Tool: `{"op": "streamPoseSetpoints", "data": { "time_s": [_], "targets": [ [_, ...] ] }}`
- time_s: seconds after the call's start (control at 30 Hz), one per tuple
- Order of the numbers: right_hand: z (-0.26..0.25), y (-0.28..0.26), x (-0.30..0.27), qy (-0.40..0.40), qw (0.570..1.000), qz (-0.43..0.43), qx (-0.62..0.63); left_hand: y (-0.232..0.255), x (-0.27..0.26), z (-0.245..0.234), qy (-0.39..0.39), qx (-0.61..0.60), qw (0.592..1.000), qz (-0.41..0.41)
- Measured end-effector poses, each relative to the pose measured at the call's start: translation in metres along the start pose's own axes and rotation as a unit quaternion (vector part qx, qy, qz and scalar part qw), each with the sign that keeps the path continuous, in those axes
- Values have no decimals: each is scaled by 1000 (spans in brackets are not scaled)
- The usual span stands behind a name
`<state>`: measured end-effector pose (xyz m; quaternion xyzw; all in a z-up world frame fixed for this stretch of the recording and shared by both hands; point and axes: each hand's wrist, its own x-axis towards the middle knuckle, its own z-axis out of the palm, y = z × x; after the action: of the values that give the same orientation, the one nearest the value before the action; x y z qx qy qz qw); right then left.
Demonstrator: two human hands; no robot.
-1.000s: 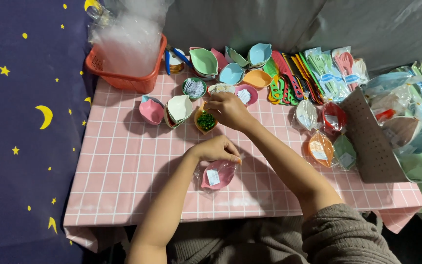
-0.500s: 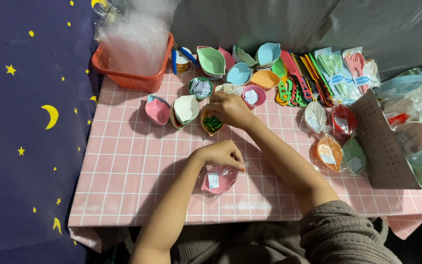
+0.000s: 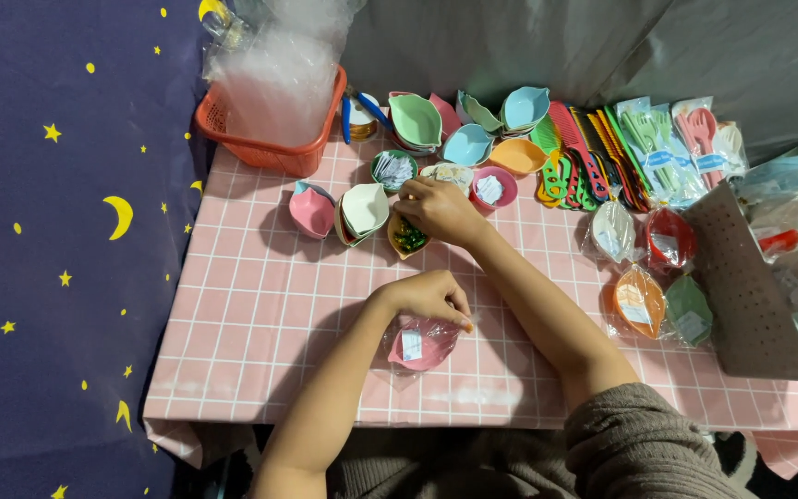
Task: Packaging small decorative leaf-shaped containers into individual clear plastic bags on a workspace.
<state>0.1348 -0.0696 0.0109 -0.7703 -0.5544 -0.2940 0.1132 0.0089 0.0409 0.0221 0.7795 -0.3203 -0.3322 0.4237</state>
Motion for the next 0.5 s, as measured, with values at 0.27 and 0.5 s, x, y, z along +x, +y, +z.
{"op": "streamPoseSetpoints", "data": {
  "time_s": [0.27,0.5],
  "targets": [
    [-16,-4,1,12,999,19,38,1,0,1,2,-2,1000,9],
    [-5,-5,-15,7,996,84,4,1,0,1,5,-3,1000,12]
  ]
}}
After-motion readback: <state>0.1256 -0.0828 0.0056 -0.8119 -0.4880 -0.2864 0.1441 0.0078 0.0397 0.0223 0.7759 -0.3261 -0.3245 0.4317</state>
